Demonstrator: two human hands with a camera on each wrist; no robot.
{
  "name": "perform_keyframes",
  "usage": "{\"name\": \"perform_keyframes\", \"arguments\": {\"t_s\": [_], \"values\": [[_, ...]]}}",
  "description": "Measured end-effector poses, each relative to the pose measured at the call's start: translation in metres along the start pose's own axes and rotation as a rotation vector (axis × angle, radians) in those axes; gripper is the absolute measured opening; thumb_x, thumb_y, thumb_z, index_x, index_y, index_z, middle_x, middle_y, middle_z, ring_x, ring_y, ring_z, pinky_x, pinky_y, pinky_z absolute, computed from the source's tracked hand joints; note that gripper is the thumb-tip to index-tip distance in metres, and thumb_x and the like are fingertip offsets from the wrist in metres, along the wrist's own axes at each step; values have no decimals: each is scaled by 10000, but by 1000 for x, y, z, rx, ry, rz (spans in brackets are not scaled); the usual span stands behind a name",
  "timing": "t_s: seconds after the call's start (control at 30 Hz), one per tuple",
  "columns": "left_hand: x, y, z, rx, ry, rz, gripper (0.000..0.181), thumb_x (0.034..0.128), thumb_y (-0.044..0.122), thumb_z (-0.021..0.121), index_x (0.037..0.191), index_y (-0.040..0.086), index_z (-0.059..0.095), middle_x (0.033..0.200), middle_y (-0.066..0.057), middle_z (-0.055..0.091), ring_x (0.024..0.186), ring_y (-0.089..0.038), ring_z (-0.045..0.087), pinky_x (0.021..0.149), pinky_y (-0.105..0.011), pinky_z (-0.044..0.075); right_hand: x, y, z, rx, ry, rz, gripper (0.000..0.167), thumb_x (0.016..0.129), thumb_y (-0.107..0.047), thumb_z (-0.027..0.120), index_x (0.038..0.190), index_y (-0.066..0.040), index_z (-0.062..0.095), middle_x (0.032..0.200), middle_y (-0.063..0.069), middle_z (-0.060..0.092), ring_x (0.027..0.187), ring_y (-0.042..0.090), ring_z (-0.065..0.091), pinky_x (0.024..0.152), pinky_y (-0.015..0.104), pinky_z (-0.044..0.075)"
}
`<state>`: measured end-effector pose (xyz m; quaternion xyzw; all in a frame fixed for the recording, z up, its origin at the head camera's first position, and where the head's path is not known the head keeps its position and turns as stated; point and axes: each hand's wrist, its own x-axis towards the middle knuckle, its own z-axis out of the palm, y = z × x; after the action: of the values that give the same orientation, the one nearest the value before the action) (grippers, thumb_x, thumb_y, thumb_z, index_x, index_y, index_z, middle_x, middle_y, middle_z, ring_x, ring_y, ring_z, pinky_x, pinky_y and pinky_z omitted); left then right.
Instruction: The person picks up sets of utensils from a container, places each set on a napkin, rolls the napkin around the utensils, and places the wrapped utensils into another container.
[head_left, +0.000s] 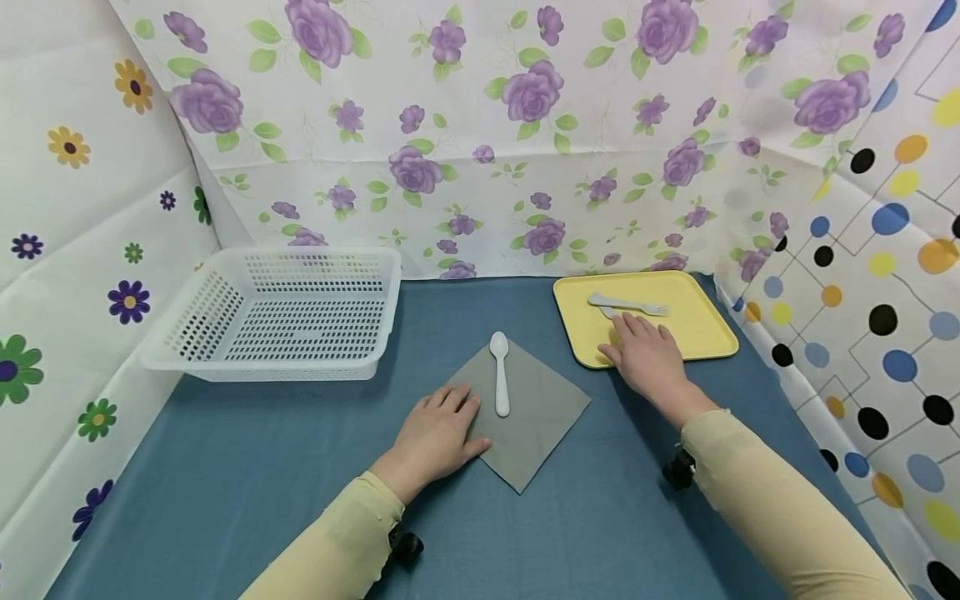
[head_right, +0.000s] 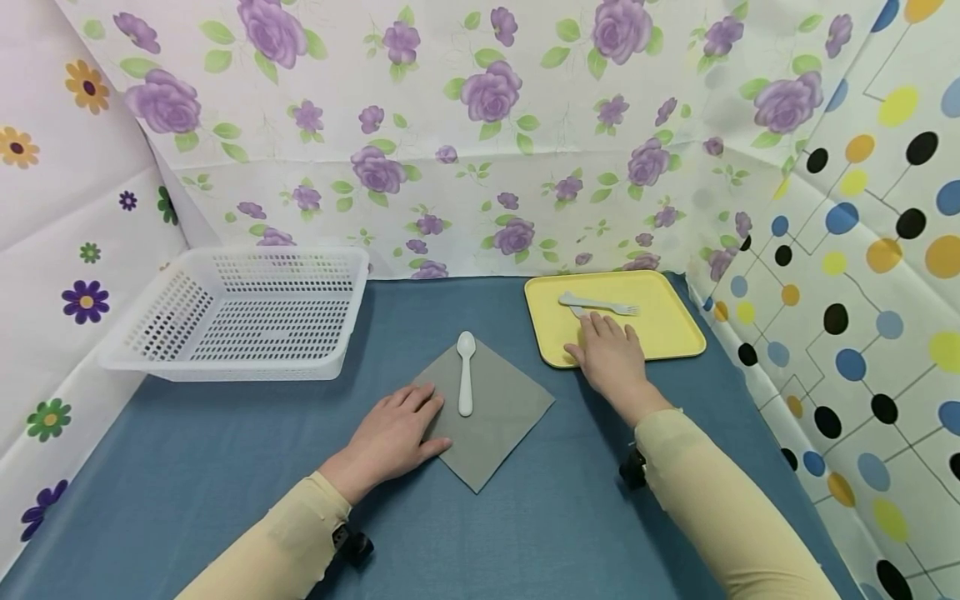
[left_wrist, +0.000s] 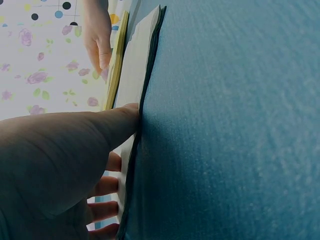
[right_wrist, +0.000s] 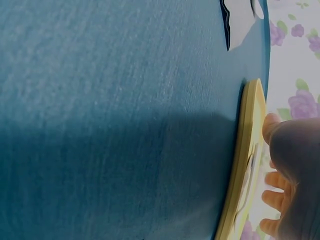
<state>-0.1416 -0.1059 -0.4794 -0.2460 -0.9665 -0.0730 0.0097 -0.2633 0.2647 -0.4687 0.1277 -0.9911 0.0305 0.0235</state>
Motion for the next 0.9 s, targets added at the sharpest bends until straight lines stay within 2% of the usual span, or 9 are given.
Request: {"name": "perform_keyframes", "arguments": {"t_s": [0.23, 0.37, 0.63, 0.73, 0.9], "values": [[-1, 0, -1, -8, 0, 0, 670, 1070, 501, 731, 1558, 59, 607, 1613, -206, 540, 1490, -440, 504, 1207, -607, 443, 1, 1, -1, -12, 68, 6, 660, 1170, -397, 578, 1626, 67, 467, 1570, 309, 536, 1467, 489, 494, 1203, 717, 375], [0, 0, -1, -4, -1, 0, 675, 1069, 498, 733, 1564, 59, 601, 1614, -205, 540, 1489, -435, 506, 1205, -605, 445, 2, 1, 1, -16, 91, 12, 642, 1168, -393, 583, 1597, 78, 499, 1524, 322, 563, 1410, 508, 536, 1158, 708, 428], [0, 0, -1, -5, -5, -2, 678, 1072, 501, 727, 1572, 62, 596, 1618, -205, 537, 1495, -429, 501, 1210, -602, 441, 6, 4, 3, -23, 92, 45, 549, 1172, -388, 578, 1483, 64, 577, 1434, 330, 589, 1295, 543, 574, 1080, 727, 471], [-1, 0, -1, -2, -3, -2, 674, 1068, 494, 737, 1565, 60, 601, 1613, -204, 542, 1491, -424, 507, 1207, -595, 446, 7, 4, 4, -36, 85, 55, 478, 1167, -362, 597, 1402, 54, 604, 1376, 325, 605, 1237, 535, 593, 1034, 719, 497], [-2, 1, -3, 3, 7, 3, 663, 1061, 476, 753, 1552, 53, 611, 1599, -207, 552, 1477, -421, 519, 1193, -586, 463, 9, 4, 3, -50, 78, 56, 417, 1157, -303, 622, 1368, 56, 614, 1300, 317, 623, 1145, 520, 622, 952, 699, 534]]}}
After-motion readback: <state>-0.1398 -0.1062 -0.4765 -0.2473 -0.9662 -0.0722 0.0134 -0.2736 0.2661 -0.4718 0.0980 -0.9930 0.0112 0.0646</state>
